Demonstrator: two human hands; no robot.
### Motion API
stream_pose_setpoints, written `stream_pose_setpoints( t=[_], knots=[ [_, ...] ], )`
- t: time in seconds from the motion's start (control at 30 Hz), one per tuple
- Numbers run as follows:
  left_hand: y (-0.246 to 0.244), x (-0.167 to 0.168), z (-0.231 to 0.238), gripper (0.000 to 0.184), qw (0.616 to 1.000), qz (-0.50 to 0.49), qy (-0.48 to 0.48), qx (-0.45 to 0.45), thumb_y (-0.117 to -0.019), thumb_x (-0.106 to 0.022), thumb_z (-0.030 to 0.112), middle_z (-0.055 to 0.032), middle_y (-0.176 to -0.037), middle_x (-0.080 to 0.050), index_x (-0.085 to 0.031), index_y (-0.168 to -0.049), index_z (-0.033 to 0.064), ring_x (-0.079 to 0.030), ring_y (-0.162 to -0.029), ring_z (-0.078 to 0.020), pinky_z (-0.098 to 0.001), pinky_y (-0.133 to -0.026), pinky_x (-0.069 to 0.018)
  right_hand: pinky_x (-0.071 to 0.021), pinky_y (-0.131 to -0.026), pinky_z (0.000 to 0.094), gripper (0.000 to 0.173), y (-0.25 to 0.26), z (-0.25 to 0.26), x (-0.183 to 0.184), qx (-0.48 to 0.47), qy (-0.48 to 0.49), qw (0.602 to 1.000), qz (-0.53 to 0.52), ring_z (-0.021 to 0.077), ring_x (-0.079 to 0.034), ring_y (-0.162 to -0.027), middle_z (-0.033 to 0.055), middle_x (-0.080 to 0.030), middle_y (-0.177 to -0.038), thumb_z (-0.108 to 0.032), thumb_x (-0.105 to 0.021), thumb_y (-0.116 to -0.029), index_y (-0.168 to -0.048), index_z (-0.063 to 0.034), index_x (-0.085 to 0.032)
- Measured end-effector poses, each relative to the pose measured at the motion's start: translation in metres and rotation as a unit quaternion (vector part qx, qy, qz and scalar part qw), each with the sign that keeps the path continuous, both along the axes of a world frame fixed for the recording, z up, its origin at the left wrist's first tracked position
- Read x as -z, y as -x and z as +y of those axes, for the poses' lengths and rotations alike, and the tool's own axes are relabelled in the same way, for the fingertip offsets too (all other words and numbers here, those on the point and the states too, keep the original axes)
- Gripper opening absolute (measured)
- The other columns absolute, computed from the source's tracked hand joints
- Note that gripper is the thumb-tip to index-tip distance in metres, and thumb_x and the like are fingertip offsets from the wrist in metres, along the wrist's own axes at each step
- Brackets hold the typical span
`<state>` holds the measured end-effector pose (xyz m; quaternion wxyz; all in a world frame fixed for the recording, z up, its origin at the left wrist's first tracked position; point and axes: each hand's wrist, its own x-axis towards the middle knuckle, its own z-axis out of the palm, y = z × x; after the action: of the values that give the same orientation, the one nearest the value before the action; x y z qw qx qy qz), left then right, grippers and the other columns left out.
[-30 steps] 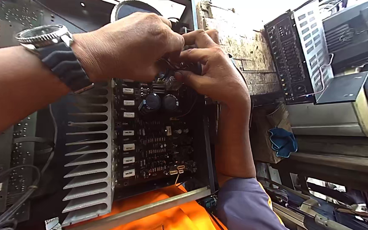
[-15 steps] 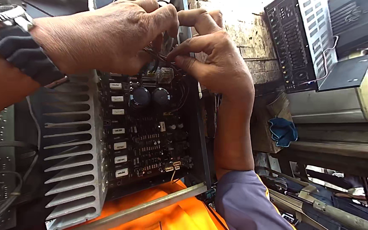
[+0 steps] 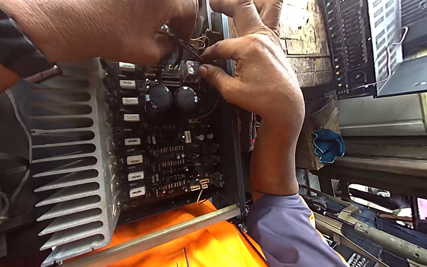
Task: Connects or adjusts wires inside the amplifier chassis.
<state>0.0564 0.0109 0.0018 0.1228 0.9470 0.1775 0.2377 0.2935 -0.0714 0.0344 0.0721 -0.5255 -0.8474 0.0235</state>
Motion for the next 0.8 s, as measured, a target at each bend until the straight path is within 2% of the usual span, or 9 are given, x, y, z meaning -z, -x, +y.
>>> stream_pose_setpoints(
  t=[0.13,0.23,0.37,0.5,0.6,0.73,0.8],
  knots=[
    [-0.001,0.005,0.0,0.019,1.0,-0.01,0.017,0.005,-0.0961,-0.056,0.02,0.0008,-0.095,-0.069,-0.07,-0.107,0.014,-0.066,-0.087,-0.01,-0.0344,-0.074,-0.0519,-0.0293,-0.111,0.0572,0.031,0.005,0.003,0.002,0.031,-0.007,0.999,-0.019,0.034,-0.034,-0.144,0.0039,-0.049,-0.154,-0.054,-0.058,-0.093,-0.101,-0.0326,-0.079],
    [0.0,0.006,0.001,0.02,1.0,-0.019,0.016,0.008,-0.0947,-0.056,0.02,0.0023,-0.095,-0.069,-0.071,-0.108,0.0162,-0.065,-0.088,-0.009,-0.0336,-0.074,-0.0523,-0.0269,-0.116,0.0554,0.029,0.006,0.008,0.003,0.031,0.012,0.999,-0.013,0.0316,-0.032,-0.146,0.0022,-0.048,-0.155,-0.054,-0.062,-0.0898,-0.097,-0.0309,-0.078],
    [0.002,-0.006,-0.001,0.016,1.0,0.022,-0.013,-0.015,-0.0957,-0.058,0.024,0.0026,-0.094,-0.067,-0.069,-0.106,0.0193,-0.065,-0.086,-0.012,-0.0379,-0.07,-0.0503,-0.0251,-0.118,0.05,0.018,0.004,0.01,0.002,-0.002,-0.011,0.999,0.031,0.0283,-0.033,-0.146,-0.0005,-0.051,-0.153,-0.039,-0.066,-0.0908,-0.09,-0.0282,-0.08],
    [0.003,-0.011,0.002,0.016,0.999,0.045,-0.021,-0.007,-0.0935,-0.058,0.022,-0.0022,-0.099,-0.064,-0.069,-0.105,0.0179,-0.063,-0.095,-0.0196,-0.043,-0.077,-0.0503,-0.029,-0.114,0.0488,0.017,0.006,0.005,0.003,-0.004,-0.042,0.997,0.07,0.0283,-0.038,-0.142,0.0009,-0.057,-0.147,-0.032,-0.065,-0.0904,-0.086,-0.0248,-0.079],
    [0.002,-0.011,0.004,0.015,0.999,0.045,-0.025,0.005,-0.0939,-0.056,0.021,-0.0041,-0.092,-0.058,-0.068,-0.1,0.0167,-0.059,-0.09,-0.0221,-0.0424,-0.072,-0.0461,-0.0276,-0.116,0.0501,0.016,0.01,0.001,0.002,-0.007,-0.067,0.995,0.073,0.0293,-0.038,-0.142,0.0029,-0.058,-0.144,-0.033,-0.065,-0.0887,-0.085,-0.024,-0.077],
    [0.002,-0.011,0.003,0.016,0.999,0.033,-0.036,0.017,-0.0945,-0.054,0.022,-0.0032,-0.092,-0.064,-0.069,-0.098,0.0164,-0.062,-0.093,-0.0214,-0.0423,-0.075,-0.0482,-0.0258,-0.117,0.0531,0.022,0.016,0.0,0.002,-0.013,-0.072,0.997,0.039,0.0318,-0.034,-0.145,0.0036,-0.055,-0.148,-0.045,-0.067,-0.0886,-0.082,-0.0252,-0.076],
    [0.003,-0.01,0.004,0.016,0.999,0.023,-0.039,0.023,-0.0942,-0.055,0.021,-0.0025,-0.09,-0.064,-0.07,-0.096,0.0159,-0.062,-0.093,-0.0209,-0.042,-0.075,-0.0484,-0.0261,-0.115,0.0558,0.025,0.019,0.001,0.003,-0.01,-0.063,0.998,0.012,0.0334,-0.032,-0.145,0.0025,-0.051,-0.152,-0.047,-0.065,-0.091,-0.086,-0.0265,-0.078]
  ],
)
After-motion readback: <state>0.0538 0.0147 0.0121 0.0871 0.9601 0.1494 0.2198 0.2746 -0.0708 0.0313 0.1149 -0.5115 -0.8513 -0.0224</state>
